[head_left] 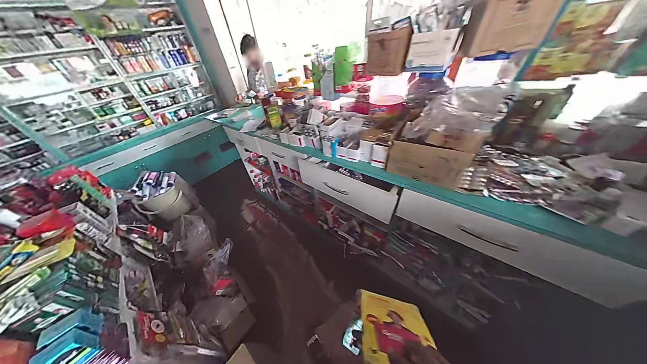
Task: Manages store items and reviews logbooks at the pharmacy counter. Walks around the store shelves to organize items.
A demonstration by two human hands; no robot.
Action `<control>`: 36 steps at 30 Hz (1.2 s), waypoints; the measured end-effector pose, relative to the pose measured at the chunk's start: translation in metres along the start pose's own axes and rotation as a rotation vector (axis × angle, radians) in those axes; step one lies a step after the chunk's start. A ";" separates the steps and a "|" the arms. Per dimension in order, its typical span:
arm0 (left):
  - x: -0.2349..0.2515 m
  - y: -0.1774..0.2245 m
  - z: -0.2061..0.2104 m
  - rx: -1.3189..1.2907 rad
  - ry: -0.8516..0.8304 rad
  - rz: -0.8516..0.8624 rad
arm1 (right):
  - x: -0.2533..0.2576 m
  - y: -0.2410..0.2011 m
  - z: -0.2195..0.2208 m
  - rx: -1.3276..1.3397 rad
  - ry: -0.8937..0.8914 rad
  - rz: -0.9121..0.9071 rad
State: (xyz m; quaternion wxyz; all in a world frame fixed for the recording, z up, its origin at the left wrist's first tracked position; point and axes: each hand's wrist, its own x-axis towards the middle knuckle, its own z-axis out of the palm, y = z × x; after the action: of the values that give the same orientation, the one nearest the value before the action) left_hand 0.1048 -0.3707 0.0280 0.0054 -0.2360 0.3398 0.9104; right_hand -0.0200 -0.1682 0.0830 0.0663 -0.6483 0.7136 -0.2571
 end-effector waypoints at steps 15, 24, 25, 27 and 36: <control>-0.067 0.277 -0.277 -0.077 0.738 0.502 | 0.467 0.008 0.156 0.951 0.501 0.307; 0.028 0.460 -0.411 0.091 0.904 0.697 | 0.725 0.000 0.238 1.382 -0.130 0.318; 0.038 0.483 -0.436 0.215 0.967 0.781 | 0.760 0.009 0.257 1.378 -0.109 0.263; 0.046 0.531 -0.487 0.434 1.071 0.831 | 0.832 0.007 0.273 1.309 -0.103 0.255; 0.005 0.720 -0.632 0.865 1.506 0.776 | 1.108 -0.094 0.401 0.935 -0.190 -0.078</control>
State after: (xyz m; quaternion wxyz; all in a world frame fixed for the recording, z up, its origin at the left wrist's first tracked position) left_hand 0.2475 -1.3176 0.0537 -0.4307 -0.6090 0.6162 0.2528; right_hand 0.0680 -1.3466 0.0457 0.4058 -0.5960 0.4873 -0.4927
